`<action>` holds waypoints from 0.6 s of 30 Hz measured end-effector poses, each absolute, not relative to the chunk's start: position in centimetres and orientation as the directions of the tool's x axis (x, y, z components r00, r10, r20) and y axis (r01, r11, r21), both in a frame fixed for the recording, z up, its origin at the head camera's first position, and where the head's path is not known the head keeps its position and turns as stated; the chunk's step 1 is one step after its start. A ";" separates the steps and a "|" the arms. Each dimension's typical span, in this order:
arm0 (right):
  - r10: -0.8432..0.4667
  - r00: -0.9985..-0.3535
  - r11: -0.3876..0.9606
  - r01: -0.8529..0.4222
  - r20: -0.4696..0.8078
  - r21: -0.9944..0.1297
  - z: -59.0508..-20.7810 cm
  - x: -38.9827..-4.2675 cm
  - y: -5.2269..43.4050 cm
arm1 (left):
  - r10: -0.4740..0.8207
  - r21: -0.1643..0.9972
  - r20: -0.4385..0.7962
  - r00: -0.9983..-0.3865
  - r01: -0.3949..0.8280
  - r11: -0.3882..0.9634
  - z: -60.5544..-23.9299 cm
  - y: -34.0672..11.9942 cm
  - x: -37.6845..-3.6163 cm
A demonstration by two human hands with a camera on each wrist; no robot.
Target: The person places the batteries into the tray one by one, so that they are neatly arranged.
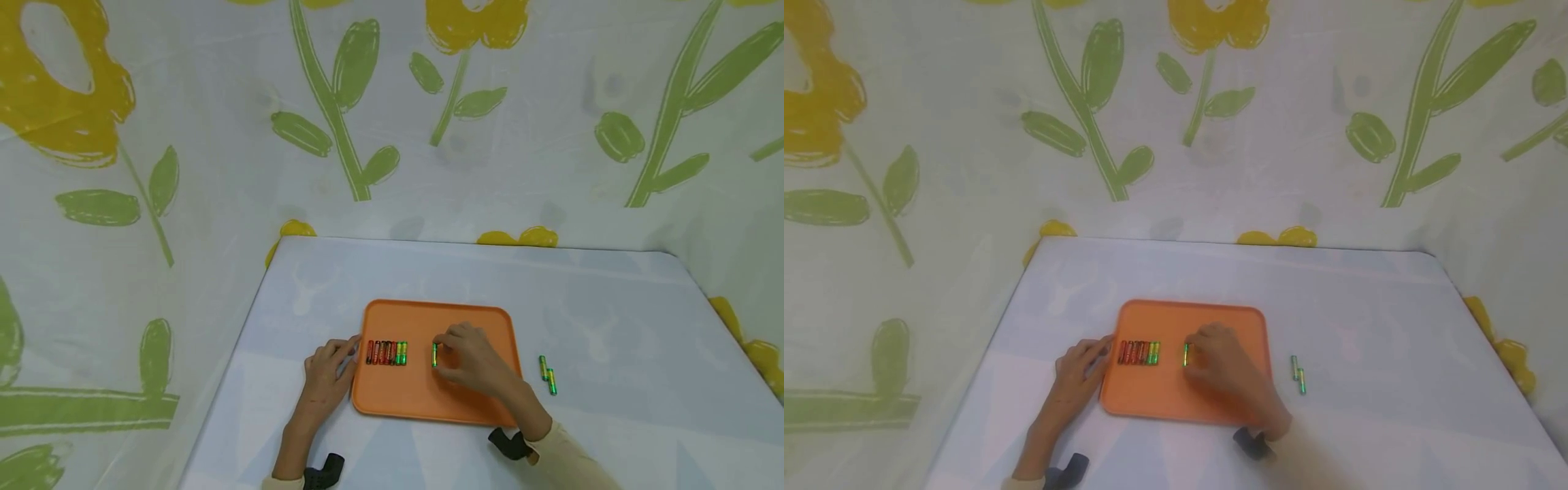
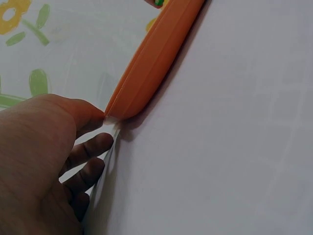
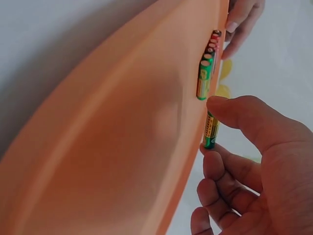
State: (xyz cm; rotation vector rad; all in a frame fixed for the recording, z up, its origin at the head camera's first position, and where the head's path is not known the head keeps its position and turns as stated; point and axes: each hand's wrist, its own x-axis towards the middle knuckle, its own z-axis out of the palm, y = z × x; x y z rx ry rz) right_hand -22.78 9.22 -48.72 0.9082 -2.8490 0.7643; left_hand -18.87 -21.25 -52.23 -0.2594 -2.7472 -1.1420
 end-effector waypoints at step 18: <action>-0.541 -0.823 0.686 -0.552 0.175 -0.474 -49.6 -23.5 6.3 | 0.097 0.669 0.265 -0.959 0.255 0.698 -52.1 -21.1 -18.8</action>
